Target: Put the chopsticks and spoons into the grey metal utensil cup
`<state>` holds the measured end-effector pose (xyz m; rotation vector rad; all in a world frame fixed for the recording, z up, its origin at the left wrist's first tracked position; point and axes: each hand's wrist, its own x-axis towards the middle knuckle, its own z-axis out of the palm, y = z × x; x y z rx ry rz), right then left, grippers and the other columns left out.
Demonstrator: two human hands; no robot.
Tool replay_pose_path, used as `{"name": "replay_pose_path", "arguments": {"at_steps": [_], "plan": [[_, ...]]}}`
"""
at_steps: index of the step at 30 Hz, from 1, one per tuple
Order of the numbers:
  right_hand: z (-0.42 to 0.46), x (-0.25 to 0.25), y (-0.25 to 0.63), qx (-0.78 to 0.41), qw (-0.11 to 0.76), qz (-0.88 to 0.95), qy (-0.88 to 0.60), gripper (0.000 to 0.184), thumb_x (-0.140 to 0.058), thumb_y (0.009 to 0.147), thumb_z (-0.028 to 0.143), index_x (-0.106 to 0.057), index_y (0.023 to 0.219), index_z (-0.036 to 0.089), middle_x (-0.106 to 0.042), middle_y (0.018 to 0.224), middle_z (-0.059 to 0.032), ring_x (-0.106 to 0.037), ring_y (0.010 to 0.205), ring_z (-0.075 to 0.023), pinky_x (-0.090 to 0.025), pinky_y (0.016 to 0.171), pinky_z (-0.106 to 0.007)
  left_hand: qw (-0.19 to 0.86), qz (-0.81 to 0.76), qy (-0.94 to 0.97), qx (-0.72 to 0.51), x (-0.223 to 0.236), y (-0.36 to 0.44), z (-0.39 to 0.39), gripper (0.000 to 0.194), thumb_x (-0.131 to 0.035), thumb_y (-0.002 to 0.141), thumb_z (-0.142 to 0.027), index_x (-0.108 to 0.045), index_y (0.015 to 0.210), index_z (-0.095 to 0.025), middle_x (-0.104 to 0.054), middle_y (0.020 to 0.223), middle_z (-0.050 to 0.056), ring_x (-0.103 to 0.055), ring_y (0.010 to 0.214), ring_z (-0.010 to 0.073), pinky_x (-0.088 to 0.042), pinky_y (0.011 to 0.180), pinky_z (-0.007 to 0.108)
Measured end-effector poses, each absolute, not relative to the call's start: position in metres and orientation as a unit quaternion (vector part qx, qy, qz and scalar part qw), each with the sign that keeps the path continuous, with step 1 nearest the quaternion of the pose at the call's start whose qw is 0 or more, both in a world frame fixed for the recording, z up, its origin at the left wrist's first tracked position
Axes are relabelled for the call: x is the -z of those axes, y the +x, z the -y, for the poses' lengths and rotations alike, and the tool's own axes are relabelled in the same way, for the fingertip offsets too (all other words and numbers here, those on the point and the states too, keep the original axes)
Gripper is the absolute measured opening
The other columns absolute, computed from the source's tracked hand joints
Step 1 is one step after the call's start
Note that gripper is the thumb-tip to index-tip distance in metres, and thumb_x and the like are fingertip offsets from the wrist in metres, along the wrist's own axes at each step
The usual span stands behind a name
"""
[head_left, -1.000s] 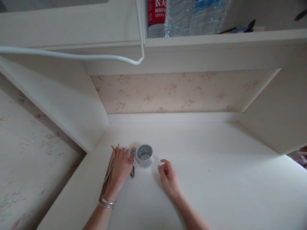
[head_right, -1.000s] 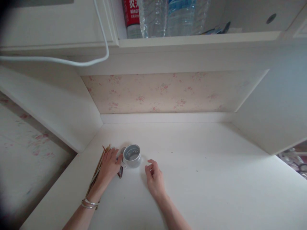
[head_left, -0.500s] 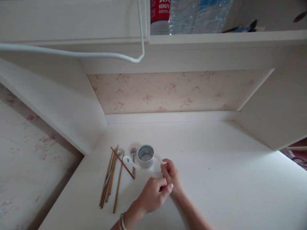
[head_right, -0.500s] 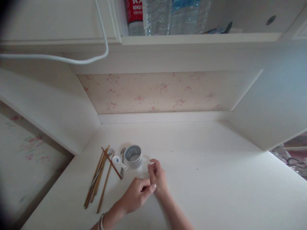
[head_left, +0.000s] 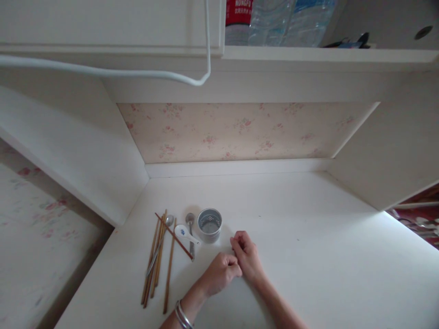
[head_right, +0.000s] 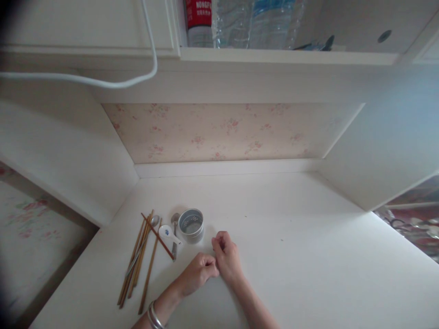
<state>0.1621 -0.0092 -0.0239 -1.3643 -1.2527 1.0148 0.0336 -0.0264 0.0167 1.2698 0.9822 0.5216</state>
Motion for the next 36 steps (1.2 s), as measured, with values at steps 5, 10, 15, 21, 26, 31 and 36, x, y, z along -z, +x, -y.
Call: {"name": "replay_pose_path", "arguments": {"at_steps": [5,10,15,21,26,31,36], "plan": [[0.009,0.025,0.162,-0.453,0.515,0.472,-0.554,0.021,-0.055,0.087,0.037,-0.046,0.075,0.024,-0.04,0.057,0.0073,-0.038,0.052,-0.0128,-0.029,0.047,-0.023,0.66,-0.431,0.571,-0.228,-0.017,0.035,0.028,0.024,-0.051,0.068,-0.019,-0.034,0.052,-0.021,-0.026,0.047,-0.008,-0.02,0.047,0.0073,-0.013,0.044,0.027],[0.012,0.018,0.161,-0.473,0.504,0.479,-0.542,0.017,-0.053,0.086,0.033,-0.043,0.076,0.024,-0.042,0.057,0.0072,-0.039,0.053,-0.0134,-0.032,0.048,-0.024,0.656,-0.425,0.578,-0.233,-0.018,0.036,0.029,0.021,-0.05,0.068,-0.018,-0.035,0.052,-0.02,-0.027,0.047,-0.008,-0.021,0.048,0.0075,-0.013,0.045,0.027],[0.015,0.011,0.163,-0.488,0.488,0.49,-0.532,0.012,-0.05,0.084,0.028,-0.041,0.077,0.024,-0.047,0.06,0.0064,-0.041,0.055,-0.0138,-0.035,0.052,-0.025,0.658,-0.427,0.573,-0.239,-0.019,0.037,0.03,0.022,-0.05,0.068,-0.018,-0.035,0.053,-0.02,-0.027,0.049,-0.008,-0.021,0.049,0.0078,-0.014,0.046,0.027],[0.015,0.01,0.165,-0.469,0.472,0.518,-0.537,0.017,-0.047,0.084,0.028,-0.038,0.071,0.023,-0.046,0.059,0.0054,-0.04,0.056,-0.0133,-0.033,0.053,-0.025,0.654,-0.443,0.566,-0.235,-0.021,0.038,0.029,0.021,-0.05,0.068,-0.018,-0.035,0.053,-0.02,-0.028,0.049,-0.007,-0.023,0.05,0.008,-0.015,0.047,0.028],[0.014,0.013,0.164,-0.402,0.474,0.531,-0.577,0.037,-0.058,0.086,0.042,-0.032,0.067,0.024,-0.035,0.058,0.0077,-0.031,0.055,-0.0114,-0.028,0.051,-0.024,0.652,-0.444,0.569,-0.234,-0.021,0.038,0.028,0.02,-0.05,0.069,-0.019,-0.038,0.054,-0.019,-0.029,0.049,-0.007,-0.023,0.05,0.0079,-0.015,0.048,0.028],[0.011,0.018,0.164,-0.4,0.476,0.535,-0.572,0.034,-0.056,0.089,0.046,-0.038,0.071,0.023,-0.034,0.058,0.0082,-0.03,0.053,-0.0111,-0.026,0.049,-0.024,0.657,-0.444,0.564,-0.231,-0.02,0.038,0.029,0.02,-0.05,0.07,-0.02,-0.038,0.054,-0.02,-0.029,0.049,-0.007,-0.023,0.05,0.0079,-0.014,0.048,0.028],[0.008,0.024,0.165,-0.412,0.468,0.538,-0.567,0.031,-0.054,0.091,0.046,-0.042,0.074,0.023,-0.036,0.058,0.0079,-0.033,0.053,-0.0113,-0.026,0.048,-0.023,0.657,-0.442,0.566,-0.229,-0.018,0.037,0.029,0.022,-0.051,0.071,-0.023,-0.037,0.054,-0.02,-0.029,0.049,-0.007,-0.023,0.049,0.008,-0.014,0.048,0.028]]}}
